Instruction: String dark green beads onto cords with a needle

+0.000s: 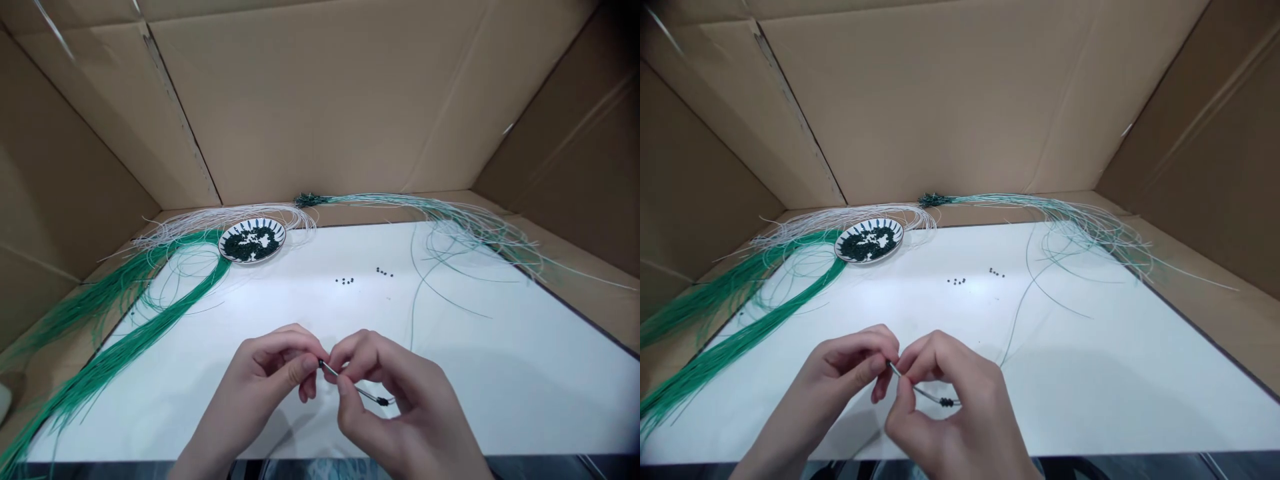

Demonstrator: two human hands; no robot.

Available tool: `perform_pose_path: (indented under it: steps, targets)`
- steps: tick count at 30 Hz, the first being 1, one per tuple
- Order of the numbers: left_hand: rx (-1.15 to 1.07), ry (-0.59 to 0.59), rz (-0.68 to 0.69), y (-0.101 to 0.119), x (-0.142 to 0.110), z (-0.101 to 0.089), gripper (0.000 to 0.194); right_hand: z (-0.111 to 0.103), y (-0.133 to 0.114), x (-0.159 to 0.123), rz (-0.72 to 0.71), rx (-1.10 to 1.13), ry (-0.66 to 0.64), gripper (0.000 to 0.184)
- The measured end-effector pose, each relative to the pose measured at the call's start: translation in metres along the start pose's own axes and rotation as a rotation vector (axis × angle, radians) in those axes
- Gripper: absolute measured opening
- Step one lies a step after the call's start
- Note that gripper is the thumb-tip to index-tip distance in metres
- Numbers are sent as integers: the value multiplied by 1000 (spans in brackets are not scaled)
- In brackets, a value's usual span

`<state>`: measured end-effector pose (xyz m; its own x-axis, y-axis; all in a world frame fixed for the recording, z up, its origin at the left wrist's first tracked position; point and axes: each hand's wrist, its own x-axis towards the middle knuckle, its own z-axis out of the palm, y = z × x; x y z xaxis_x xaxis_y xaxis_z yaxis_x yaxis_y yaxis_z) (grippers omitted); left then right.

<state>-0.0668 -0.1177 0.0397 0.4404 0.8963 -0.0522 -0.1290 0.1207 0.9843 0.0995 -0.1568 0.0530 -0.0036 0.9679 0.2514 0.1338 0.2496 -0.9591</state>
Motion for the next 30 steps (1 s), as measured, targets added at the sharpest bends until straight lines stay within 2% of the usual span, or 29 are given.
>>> perform_pose_path:
  steps: [9, 15, 22, 26, 30]
  targets:
    - [-2, -16, 20, 4, -5, -3, 15, 7, -2, -3, -41, -47, 56, 16]
    - [15, -4, 17, 5, -7, -4, 14, 7, 0, -2, -55, -54, 18, 15]
    - [132, 45, 46, 7, -12, -4, 12, 6, -2, -1, -46, -42, -7, 17]
    - [242, 79, 109, 9, -14, -3, 13, 5, -1, 0, -8, -9, -22, 17]
    - [364, 120, 228, 8, -16, -1, 17, 2, -1, 2, 73, 35, -66, 16]
